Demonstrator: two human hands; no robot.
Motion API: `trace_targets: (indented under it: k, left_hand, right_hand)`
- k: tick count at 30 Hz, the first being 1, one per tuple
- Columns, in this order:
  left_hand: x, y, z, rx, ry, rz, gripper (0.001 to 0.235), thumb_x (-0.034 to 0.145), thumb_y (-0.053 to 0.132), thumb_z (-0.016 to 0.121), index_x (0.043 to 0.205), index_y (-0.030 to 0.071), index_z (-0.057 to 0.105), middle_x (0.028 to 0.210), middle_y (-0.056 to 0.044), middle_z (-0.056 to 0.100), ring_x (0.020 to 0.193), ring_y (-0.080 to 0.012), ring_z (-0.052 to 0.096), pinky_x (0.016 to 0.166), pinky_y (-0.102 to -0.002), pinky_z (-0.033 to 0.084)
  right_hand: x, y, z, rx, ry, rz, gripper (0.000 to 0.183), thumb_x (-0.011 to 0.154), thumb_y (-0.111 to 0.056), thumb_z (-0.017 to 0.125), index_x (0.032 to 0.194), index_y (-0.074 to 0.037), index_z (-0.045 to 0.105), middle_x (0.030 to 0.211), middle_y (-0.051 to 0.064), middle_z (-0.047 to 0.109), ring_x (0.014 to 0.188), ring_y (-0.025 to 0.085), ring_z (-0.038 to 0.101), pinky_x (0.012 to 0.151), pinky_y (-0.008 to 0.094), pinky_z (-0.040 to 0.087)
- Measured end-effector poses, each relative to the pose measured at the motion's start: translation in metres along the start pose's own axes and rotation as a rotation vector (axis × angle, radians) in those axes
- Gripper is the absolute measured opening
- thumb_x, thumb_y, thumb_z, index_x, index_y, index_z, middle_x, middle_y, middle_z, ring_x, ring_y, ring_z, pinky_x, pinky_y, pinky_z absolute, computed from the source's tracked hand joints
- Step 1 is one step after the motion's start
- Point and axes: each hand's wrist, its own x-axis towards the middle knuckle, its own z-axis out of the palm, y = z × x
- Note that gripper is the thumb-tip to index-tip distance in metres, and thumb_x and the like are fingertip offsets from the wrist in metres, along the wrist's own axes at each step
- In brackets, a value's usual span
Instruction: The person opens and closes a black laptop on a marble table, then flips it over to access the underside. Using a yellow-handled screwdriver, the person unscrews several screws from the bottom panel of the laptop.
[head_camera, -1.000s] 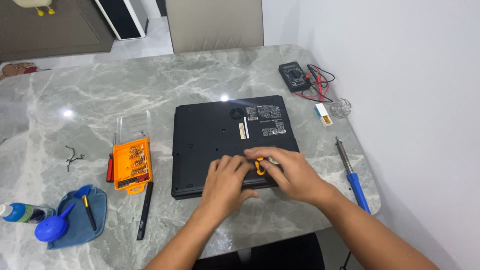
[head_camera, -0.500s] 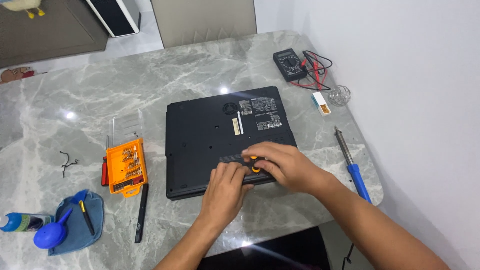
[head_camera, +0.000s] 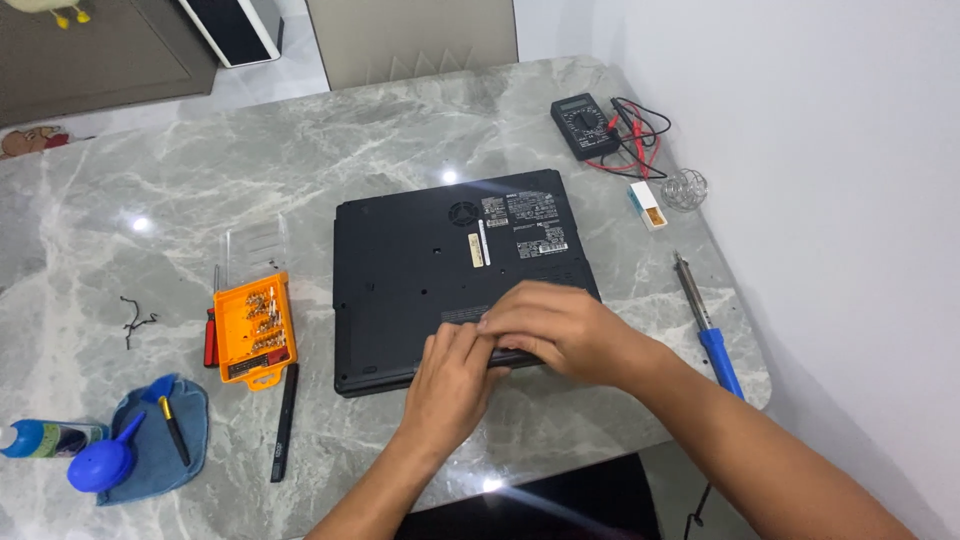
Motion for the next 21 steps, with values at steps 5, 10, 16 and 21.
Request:
trace_targets:
  k: [5,10,16,21]
  left_hand:
    - [-0.003,-0.003,0.004,0.02,0.059,0.049,0.032,0.077,0.013,0.076,0.104,0.01,0.059,0.099,-0.004,0.056,0.079,-0.0239,0.046,0.063,-0.036,0.039]
    - [-0.005,-0.003,0.005,0.083,0.143,0.108,0.031,0.072,0.013,0.081,0.095,0.009,0.061,0.096,-0.003,0.058,0.08,-0.0232,0.048,0.063,-0.036,0.04]
    - [-0.008,-0.009,0.009,0.089,0.18,0.151,0.039,0.07,0.014,0.083,0.103,0.01,0.062,0.099,-0.002,0.057,0.085,-0.0225,0.049,0.066,-0.036,0.04]
    - [-0.015,-0.012,0.019,0.12,0.218,0.166,0.045,0.071,0.014,0.086,0.108,0.01,0.06,0.089,-0.001,0.055,0.07,-0.0211,0.044,0.061,-0.036,0.041]
  right_hand:
    - [-0.008,0.009,0.002,-0.036,-0.12,0.112,0.021,0.096,-0.004,0.048,0.115,-0.001,0.057,0.111,0.013,0.064,0.106,0.03,0.062,0.093,0.038,0.05]
    - [-0.004,0.011,0.002,-0.096,-0.047,0.059,0.021,0.092,-0.011,0.061,0.111,-0.001,0.061,0.12,0.016,0.06,0.111,0.034,0.057,0.097,0.044,0.048]
    - [-0.003,0.008,-0.005,-0.085,-0.042,0.112,0.018,0.093,-0.007,0.056,0.11,-0.001,0.062,0.099,0.012,0.065,0.088,0.024,0.063,0.081,0.031,0.052]
    - [-0.009,0.009,-0.018,-0.054,-0.054,0.301,0.03,0.096,-0.007,0.049,0.124,-0.007,0.057,0.111,0.008,0.068,0.105,0.022,0.065,0.095,0.033,0.051]
